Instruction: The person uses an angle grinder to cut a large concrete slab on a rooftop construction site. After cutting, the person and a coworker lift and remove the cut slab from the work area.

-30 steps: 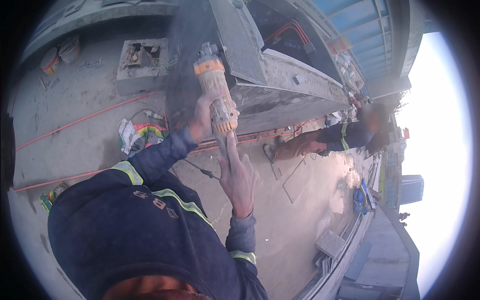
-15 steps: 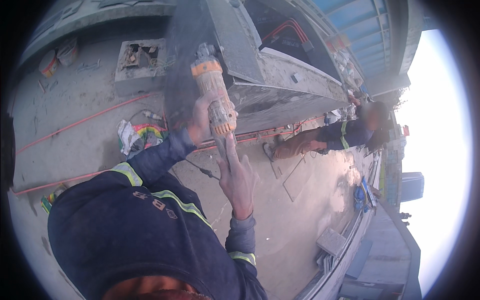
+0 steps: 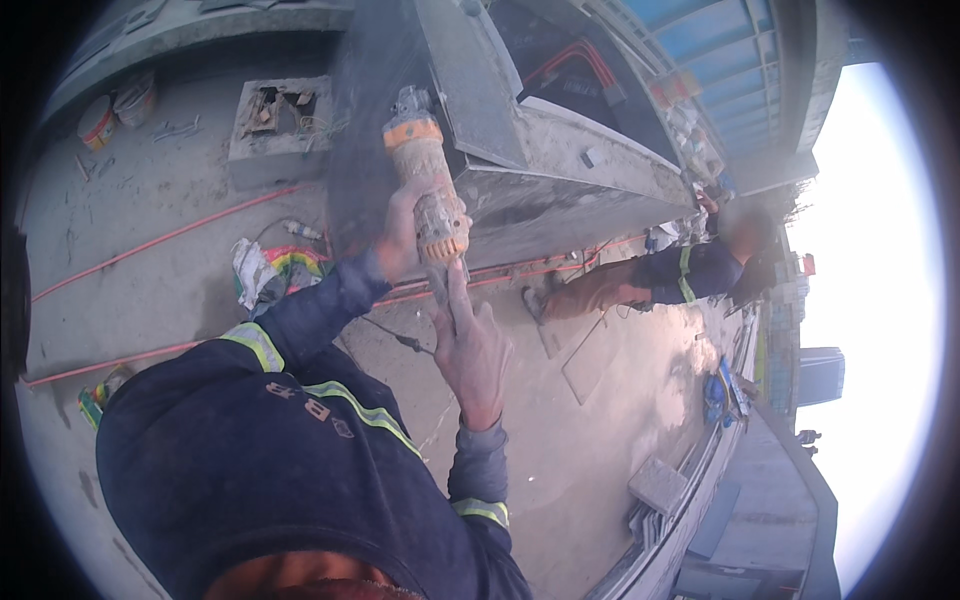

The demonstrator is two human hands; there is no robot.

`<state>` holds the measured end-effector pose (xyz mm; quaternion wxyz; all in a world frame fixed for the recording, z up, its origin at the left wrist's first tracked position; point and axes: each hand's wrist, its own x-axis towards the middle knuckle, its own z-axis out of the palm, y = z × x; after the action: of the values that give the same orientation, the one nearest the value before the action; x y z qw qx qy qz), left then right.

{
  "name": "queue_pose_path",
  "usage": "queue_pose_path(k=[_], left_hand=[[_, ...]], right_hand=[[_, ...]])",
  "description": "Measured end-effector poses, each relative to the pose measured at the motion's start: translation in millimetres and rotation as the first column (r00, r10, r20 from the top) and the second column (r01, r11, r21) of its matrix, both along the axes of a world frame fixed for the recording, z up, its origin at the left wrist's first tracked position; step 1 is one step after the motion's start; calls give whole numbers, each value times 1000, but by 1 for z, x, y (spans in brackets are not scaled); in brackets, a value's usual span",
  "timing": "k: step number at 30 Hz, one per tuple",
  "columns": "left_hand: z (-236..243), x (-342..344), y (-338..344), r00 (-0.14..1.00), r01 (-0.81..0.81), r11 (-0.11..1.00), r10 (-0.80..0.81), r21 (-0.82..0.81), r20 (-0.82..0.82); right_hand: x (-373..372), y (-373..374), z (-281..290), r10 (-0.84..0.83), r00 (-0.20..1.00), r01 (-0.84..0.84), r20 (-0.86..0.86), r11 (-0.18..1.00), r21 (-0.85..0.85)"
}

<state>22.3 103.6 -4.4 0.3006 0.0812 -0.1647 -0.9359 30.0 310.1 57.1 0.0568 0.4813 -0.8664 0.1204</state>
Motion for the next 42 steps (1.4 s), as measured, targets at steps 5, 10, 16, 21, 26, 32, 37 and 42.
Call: queue_pose_path(k=[5, 10, 16, 21, 26, 32, 37, 42], left_hand=[[1, 8, 17, 999, -21, 999, 20, -31, -36], [0, 7, 15, 1000, -20, 999, 19, -35, -19], [-9, -3, 6, 1000, -9, 1000, 9, 1, -26], [4, 9, 23, 1000, -24, 999, 24, -30, -6], [-2, 4, 17, 999, -39, 998, 38, -44, -13], [-13, -6, 6, 1000, -11, 1000, 11, 11, -19], [-1, 4, 21, 999, -31, 999, 31, -12, -11], [-8, -2, 14, 1000, -11, 1000, 11, 10, -24]], right_hand=[[2, 20, -7, 38, 999, -36, 31, 996, -77], [3, 16, -7, 9, 999, -7, 31, 999, -48], [2, 6, -2, 1, 999, 2, 50, 999, -49], [3, 26, -5, 34, 999, -31, 40, 997, -67], [5, 16, 4, -10, 996, 13, 84, 999, -36], [1, 10, -4, -4, 999, 6, 52, 999, -41], [0, 21, -4, 26, 999, -24, 38, 998, -60], [2, 13, 3, -8, 1000, 8, 30, 1000, -7]])
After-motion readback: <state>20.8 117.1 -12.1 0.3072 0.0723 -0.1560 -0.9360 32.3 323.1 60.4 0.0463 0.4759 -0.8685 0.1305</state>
